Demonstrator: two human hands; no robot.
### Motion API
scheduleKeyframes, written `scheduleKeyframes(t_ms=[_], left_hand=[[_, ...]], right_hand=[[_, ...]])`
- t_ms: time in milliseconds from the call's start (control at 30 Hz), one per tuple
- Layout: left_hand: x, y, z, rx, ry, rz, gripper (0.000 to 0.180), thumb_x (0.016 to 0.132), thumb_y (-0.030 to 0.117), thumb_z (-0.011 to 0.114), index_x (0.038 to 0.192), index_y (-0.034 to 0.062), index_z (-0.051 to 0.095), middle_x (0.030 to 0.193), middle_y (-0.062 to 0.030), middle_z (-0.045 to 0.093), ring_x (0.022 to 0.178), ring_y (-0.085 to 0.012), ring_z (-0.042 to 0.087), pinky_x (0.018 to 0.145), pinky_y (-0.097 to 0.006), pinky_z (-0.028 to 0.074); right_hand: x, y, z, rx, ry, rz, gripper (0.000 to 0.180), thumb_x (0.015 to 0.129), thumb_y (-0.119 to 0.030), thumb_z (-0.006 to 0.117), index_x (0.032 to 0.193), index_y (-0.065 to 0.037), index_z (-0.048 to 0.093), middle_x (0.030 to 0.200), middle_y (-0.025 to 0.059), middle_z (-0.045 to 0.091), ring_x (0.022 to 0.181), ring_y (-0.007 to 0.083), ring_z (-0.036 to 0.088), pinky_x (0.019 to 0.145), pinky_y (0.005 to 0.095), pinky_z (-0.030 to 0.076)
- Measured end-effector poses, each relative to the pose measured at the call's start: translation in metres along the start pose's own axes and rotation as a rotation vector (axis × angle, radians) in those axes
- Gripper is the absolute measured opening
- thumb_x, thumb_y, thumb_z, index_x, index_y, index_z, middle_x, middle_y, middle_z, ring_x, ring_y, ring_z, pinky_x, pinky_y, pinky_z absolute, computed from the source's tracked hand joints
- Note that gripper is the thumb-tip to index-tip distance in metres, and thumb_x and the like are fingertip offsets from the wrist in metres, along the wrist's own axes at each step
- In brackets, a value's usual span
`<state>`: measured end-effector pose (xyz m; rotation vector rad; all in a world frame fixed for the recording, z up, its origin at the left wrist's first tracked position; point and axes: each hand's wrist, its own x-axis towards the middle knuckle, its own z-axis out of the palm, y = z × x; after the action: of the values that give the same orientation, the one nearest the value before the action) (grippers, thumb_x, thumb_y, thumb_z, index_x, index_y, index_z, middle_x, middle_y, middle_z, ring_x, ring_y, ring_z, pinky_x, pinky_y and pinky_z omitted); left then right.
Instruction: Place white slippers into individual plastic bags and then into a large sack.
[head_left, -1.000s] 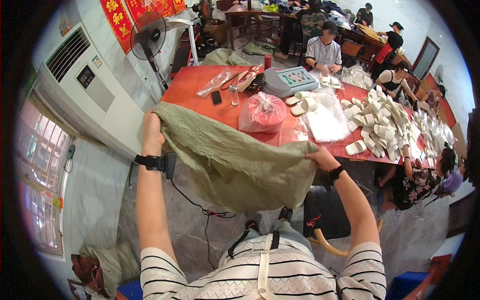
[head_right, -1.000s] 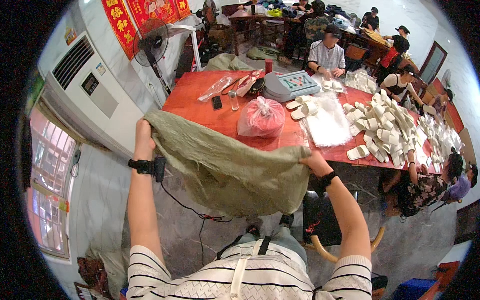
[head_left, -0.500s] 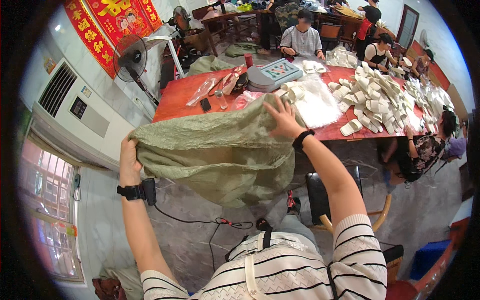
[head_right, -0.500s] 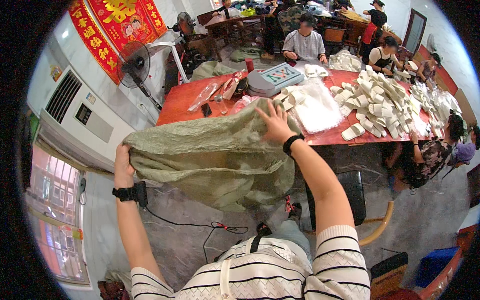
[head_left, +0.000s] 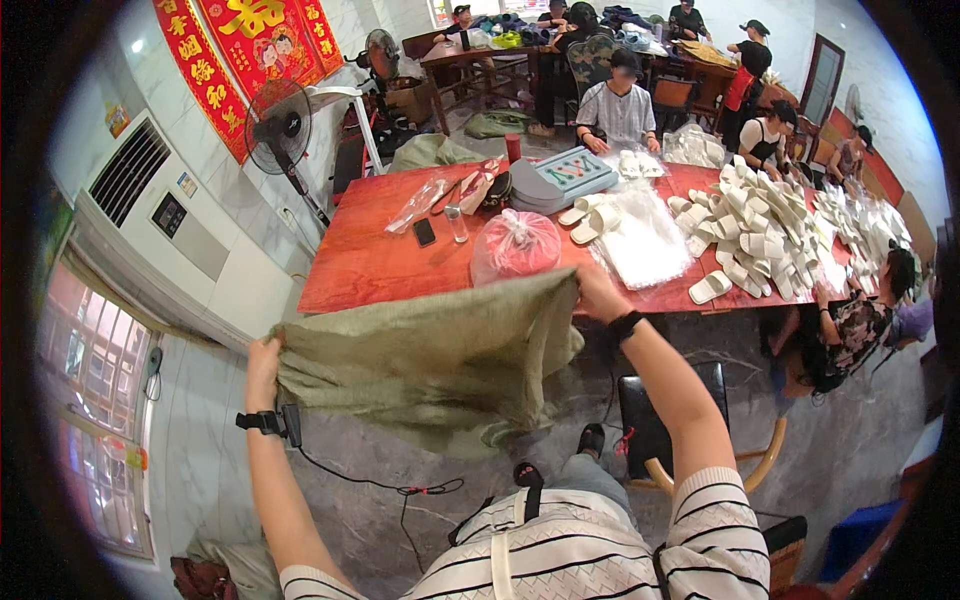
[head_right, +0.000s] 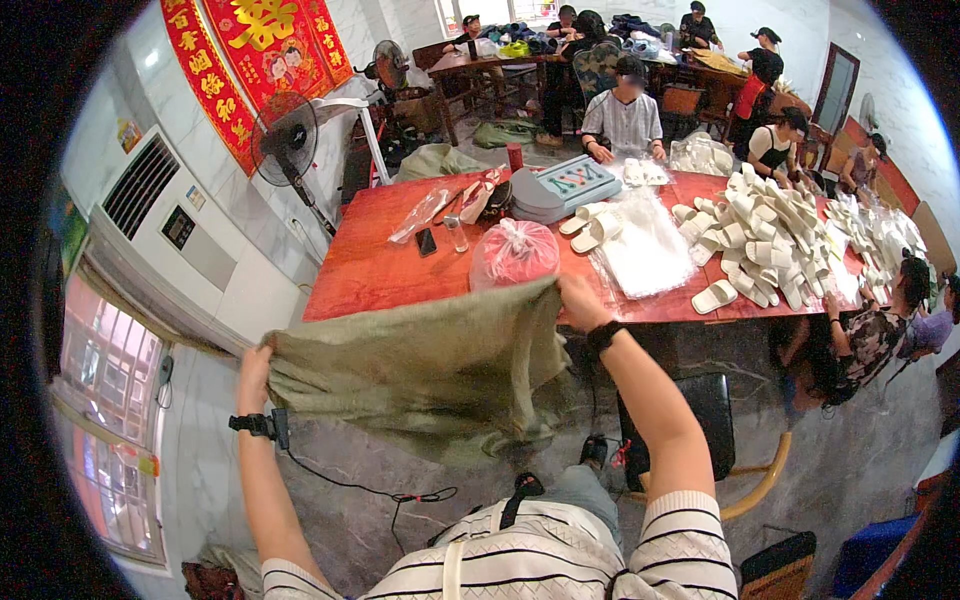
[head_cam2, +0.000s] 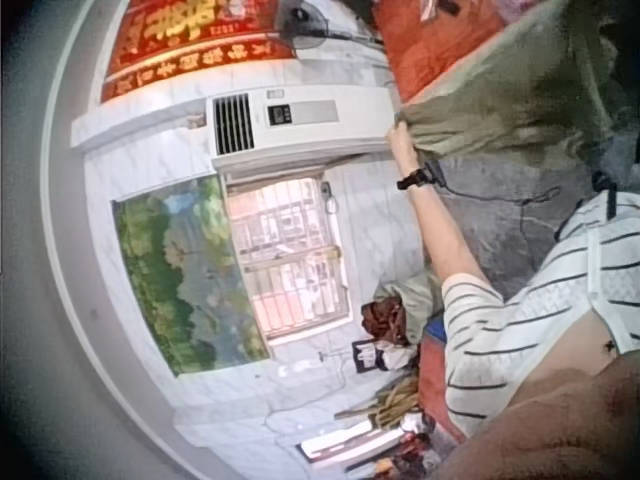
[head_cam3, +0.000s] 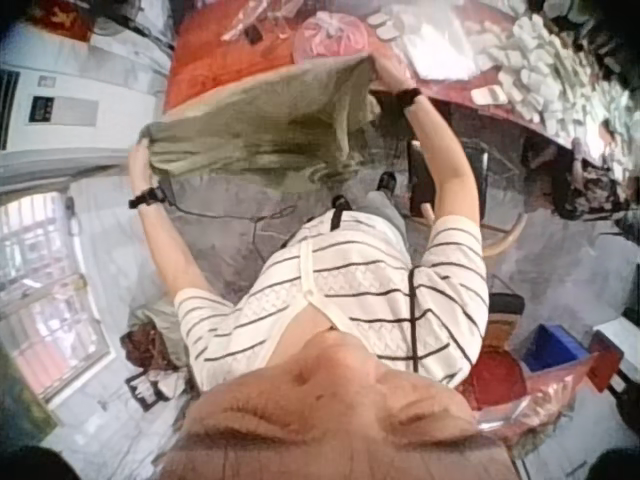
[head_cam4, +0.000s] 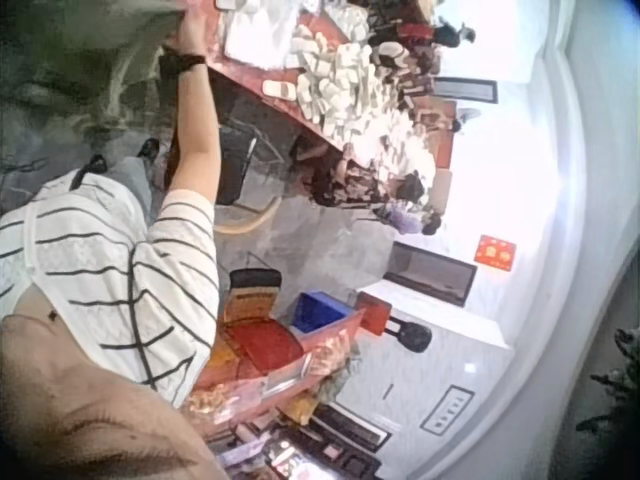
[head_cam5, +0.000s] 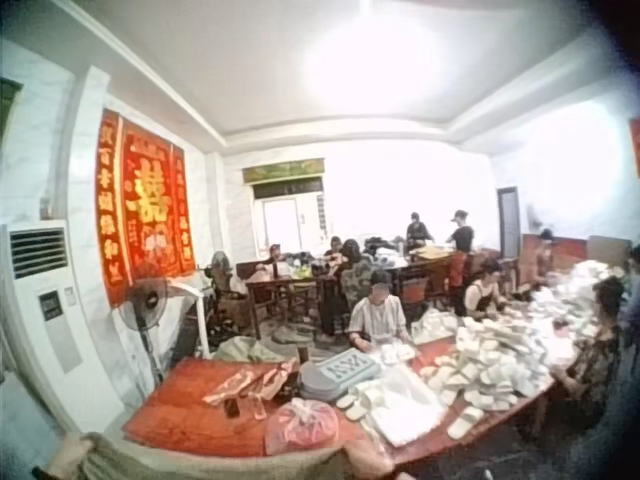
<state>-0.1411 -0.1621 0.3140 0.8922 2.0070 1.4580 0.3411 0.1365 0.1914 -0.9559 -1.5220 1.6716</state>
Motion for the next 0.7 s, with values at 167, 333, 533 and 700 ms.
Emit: scheduleKeyframes(t_ms=[167,333,533,700], left_hand=[[0.012,-0.044,0.061,0.935,-0.450,0.228,0.081,0.063,0.030,0.088,0.130,-0.0019,0.056,0.116,-0.0187,0.066,0.112,-0.0346,0.061,0.099,-0.044,0.047],[-0.010,-0.029,0.229,0.360,-0.677,0.538,0.105,0.064,0.027,0.089,0.149,0.0047,0.033,0.150,-0.0208,0.040,0.138,-0.0337,0.038,0.115,-0.043,0.031],[-0.001,-0.078,0.288,0.233,-0.466,0.754,0.054,0.092,0.019,0.066,0.138,0.0024,0.045,0.139,-0.0158,0.052,0.127,-0.0296,0.049,0.105,-0.042,0.042],[-0.017,-0.067,0.238,-0.570,-0.133,-0.252,0.036,0.099,0.022,0.059,0.128,0.0016,0.051,0.124,-0.0127,0.061,0.108,-0.0249,0.061,0.088,-0.042,0.054]], right_hand=[[0.010,-0.094,0.018,0.183,-0.234,-0.199,0.020,0.100,-0.009,0.045,0.107,0.000,0.061,0.102,0.0103,0.067,0.089,0.0195,0.068,0.078,0.0347,0.058],[0.040,-0.123,0.081,-0.744,-0.705,-1.136,0.037,0.090,-0.015,0.061,0.123,0.001,0.061,0.109,0.0085,0.068,0.099,0.0157,0.065,0.089,0.0329,0.052],[0.041,-0.068,0.096,-0.523,-0.338,-0.503,0.056,0.087,-0.029,0.072,0.130,0.000,0.054,0.130,0.0201,0.056,0.117,0.0288,0.055,0.102,0.0359,0.042],[-0.045,0.071,0.101,-0.639,-0.094,-0.308,0.110,0.074,-0.050,0.082,0.153,-0.003,0.022,0.155,0.0248,0.027,0.142,0.0382,0.031,0.117,0.0413,0.027]])
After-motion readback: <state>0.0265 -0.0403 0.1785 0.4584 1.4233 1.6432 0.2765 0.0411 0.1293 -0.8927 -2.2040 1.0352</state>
